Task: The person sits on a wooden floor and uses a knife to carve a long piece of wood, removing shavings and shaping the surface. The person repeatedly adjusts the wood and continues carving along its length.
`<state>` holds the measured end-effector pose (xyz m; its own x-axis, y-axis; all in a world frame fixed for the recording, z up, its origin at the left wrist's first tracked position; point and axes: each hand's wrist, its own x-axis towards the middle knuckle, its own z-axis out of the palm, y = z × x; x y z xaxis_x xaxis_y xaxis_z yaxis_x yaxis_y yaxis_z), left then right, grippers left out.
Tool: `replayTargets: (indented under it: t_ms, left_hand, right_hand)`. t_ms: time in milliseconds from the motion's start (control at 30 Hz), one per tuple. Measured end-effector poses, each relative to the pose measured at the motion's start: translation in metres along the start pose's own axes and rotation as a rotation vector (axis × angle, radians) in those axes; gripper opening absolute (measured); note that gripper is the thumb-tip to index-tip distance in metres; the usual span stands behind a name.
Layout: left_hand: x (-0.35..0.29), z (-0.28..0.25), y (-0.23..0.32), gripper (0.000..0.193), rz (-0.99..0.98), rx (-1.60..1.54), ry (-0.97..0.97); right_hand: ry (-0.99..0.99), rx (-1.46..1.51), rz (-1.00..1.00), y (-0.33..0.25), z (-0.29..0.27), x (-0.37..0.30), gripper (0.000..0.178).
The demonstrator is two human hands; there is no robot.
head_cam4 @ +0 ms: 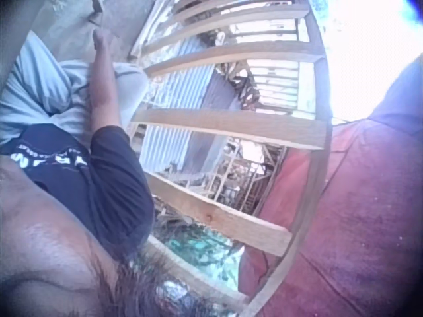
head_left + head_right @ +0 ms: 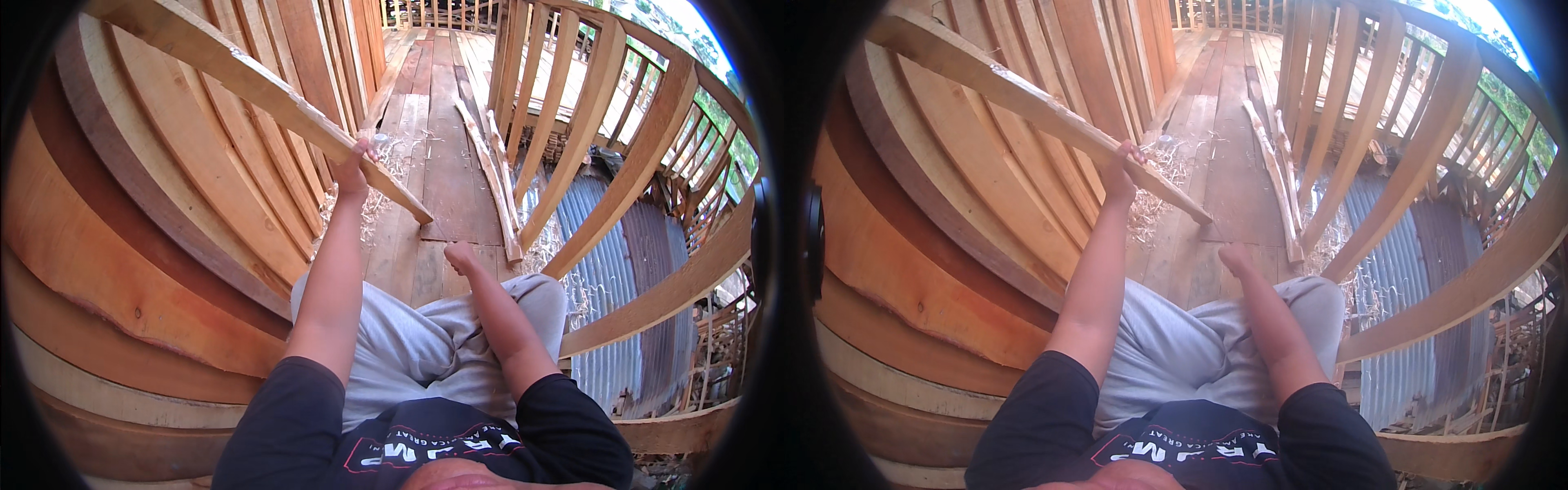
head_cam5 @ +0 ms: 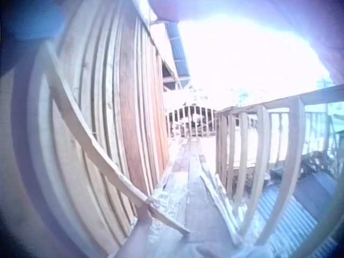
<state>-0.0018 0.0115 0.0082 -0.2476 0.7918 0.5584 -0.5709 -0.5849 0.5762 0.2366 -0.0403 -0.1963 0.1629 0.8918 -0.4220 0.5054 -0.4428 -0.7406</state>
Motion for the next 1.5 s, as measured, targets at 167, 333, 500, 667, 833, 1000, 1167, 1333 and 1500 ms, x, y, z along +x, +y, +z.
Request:
replayTargets:
  t_ms: [167, 333, 500, 667, 833, 1000, 1167, 1333, 1500]
  left_hand:
    - [0.004, -0.009, -0.006, 0.025, -0.074, 0.019, -0.039]
    - [0.001, -0.011, -0.008, 0.022, -0.131, 0.058, -0.042]
    - [0.002, -0.012, -0.006, 0.021, -0.113, 0.031, -0.087]
    - [0.004, -0.013, -0.012, 0.018, -0.088, -0.022, -0.061]
    - [0.003, -0.016, -0.008, 0.019, -0.123, 0.014, -0.120]
    - [0.003, -0.018, -0.009, 0.025, -0.122, 0.039, -0.112]
    - [0.003, -0.020, -0.013, 0.023, -0.117, 0.015, -0.136]
    - [0.004, -0.023, -0.007, 0.023, -0.104, -0.021, -0.131]
    - [0.004, -0.023, -0.006, 0.028, -0.120, 0.049, -0.169]
  right_hand:
    - [0.011, 0.024, -0.003, 0.002, -0.001, 0.006, 0.036]
    - [0.007, -0.016, 0.060, -0.004, -0.001, 0.008, 0.040]
    - [0.039, 0.023, 0.023, -0.007, 0.001, 0.008, 0.046]
    - [0.067, 0.131, 0.029, -0.002, 0.004, 0.023, 0.044]
    - [0.049, 0.206, -0.066, -0.013, 0.010, 0.030, 0.043]
    - [-0.061, 0.369, -0.206, -0.033, 0.016, 0.042, 0.042]
    - [-0.314, 0.447, -0.029, -0.037, 0.014, 0.055, 0.039]
    - [-0.307, 0.269, -0.028, -0.058, 0.008, 0.044, 0.038]
    - [-0.391, 0.298, 0.002, -0.056, 0.001, 0.053, 0.035]
